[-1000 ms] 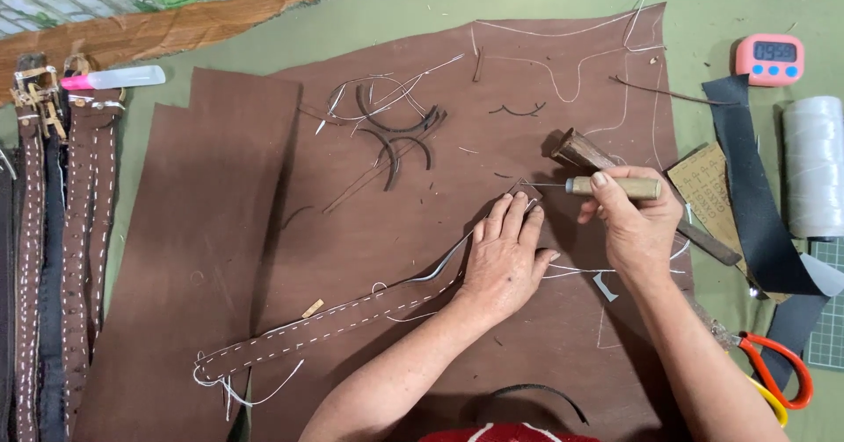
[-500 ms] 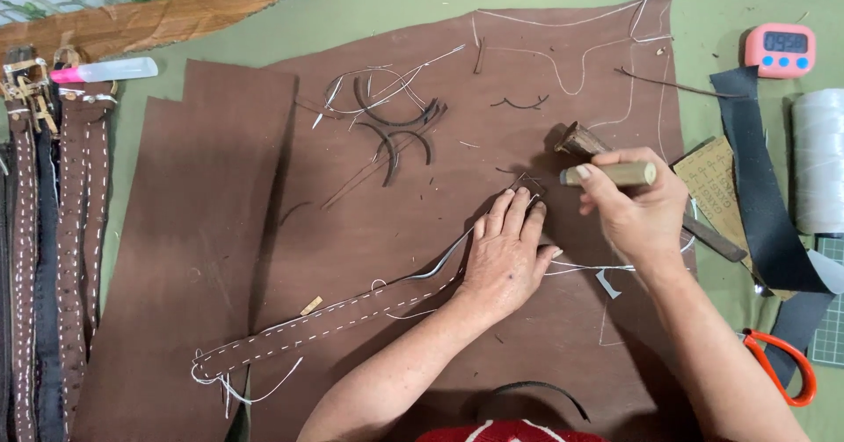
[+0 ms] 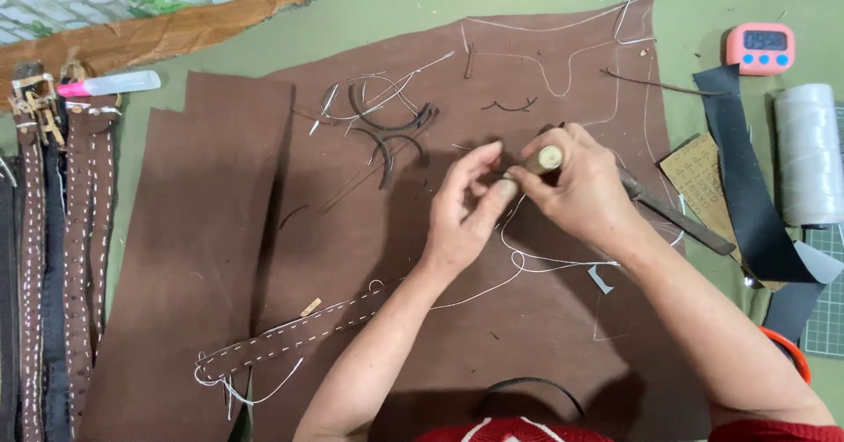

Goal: Punching holes in a leather sheet using a mallet and punch tool, then threading cord through the holes.

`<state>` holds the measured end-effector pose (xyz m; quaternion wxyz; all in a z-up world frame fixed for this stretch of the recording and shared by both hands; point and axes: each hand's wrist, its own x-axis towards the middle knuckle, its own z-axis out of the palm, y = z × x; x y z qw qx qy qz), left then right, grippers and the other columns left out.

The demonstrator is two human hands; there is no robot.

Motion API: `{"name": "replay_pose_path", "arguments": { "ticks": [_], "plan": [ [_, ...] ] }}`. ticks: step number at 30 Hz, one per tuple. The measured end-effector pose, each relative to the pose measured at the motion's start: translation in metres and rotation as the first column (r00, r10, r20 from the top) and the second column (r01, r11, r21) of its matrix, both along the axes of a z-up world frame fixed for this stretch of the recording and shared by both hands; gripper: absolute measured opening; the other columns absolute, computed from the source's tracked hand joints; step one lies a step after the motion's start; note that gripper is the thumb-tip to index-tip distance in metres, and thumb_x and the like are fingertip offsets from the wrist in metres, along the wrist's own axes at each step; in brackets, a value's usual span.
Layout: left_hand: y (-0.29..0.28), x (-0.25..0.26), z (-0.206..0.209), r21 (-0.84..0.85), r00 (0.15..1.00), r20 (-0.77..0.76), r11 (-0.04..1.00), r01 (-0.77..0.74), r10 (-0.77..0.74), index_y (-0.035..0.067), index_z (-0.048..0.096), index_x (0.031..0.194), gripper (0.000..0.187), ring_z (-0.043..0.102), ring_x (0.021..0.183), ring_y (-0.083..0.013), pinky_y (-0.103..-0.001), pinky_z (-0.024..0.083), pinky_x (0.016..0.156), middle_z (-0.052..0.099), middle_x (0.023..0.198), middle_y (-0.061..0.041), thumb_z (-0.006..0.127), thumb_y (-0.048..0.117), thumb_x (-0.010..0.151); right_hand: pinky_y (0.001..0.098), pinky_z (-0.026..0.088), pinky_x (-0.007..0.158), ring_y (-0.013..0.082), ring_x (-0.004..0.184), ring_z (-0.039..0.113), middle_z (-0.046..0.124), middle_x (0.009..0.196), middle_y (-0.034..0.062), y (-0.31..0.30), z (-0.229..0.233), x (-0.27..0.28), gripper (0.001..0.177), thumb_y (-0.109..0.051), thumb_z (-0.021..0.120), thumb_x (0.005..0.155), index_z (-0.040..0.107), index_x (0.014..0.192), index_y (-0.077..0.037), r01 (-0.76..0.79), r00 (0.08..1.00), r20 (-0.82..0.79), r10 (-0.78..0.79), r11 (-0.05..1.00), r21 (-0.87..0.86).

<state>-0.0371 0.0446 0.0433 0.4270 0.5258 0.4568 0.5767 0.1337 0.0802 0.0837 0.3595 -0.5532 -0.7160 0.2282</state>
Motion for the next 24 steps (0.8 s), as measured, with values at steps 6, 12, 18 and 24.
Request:
{"name": "replay_pose_path", "arguments": {
  "ticks": [6,12,18,24],
  "plan": [
    [0.02,0.017,0.025,0.148,0.994,-0.031,0.983,0.107,-0.104,0.023,0.066,0.139,0.053,0.064,0.129,-0.0208,-0.037,0.052,0.111,0.067,0.136,-0.005,0.083,0.024,0.089,0.0504,0.052,0.064,0.0459,0.082,0.064,0.054,0.088,0.0142,0.008,-0.026,0.002,0.025,-0.003,0.067,0.076,0.058,0.099,-0.01,-0.096,0.988,0.128,0.086,0.993,0.075],
    [0.019,0.032,0.018,0.178,1.0,-0.008,0.984,0.029,-0.028,0.019,0.072,0.129,0.037,0.063,0.132,-0.0252,-0.037,0.051,0.111,0.069,0.135,-0.009,0.079,0.019,0.093,0.0461,0.054,0.071,0.0434,0.084,0.065,0.054,0.085,0.0143,0.014,-0.075,0.023,0.034,0.008,0.068,0.066,0.057,0.096,-0.004,-0.138,0.984,0.13,0.119,0.978,0.156],
    [0.023,0.033,0.012,0.2,1.0,-0.013,0.98,-0.021,0.024,0.018,0.075,0.122,0.036,0.074,0.105,-0.0179,-0.032,0.059,0.096,0.078,0.108,-0.002,0.084,0.019,0.087,0.0463,0.057,0.087,0.0382,0.106,0.066,0.063,0.115,0.0134,-0.005,-0.037,0.06,0.049,-0.02,0.086,0.085,0.069,0.131,-0.015,0.073,0.909,0.378,-0.174,0.961,0.268],
    [0.025,0.035,-0.003,0.195,0.999,-0.012,0.98,-0.042,0.045,0.016,0.075,0.122,0.038,0.074,0.105,-0.0193,-0.034,0.059,0.094,0.078,0.107,-0.004,0.085,0.018,0.085,0.0437,0.057,0.082,0.0328,0.1,0.067,0.064,0.103,0.0098,-0.015,-0.125,0.122,0.058,-0.034,0.085,0.082,0.069,0.133,-0.013,0.047,0.703,0.647,-0.296,0.927,0.372]
  ]
}}
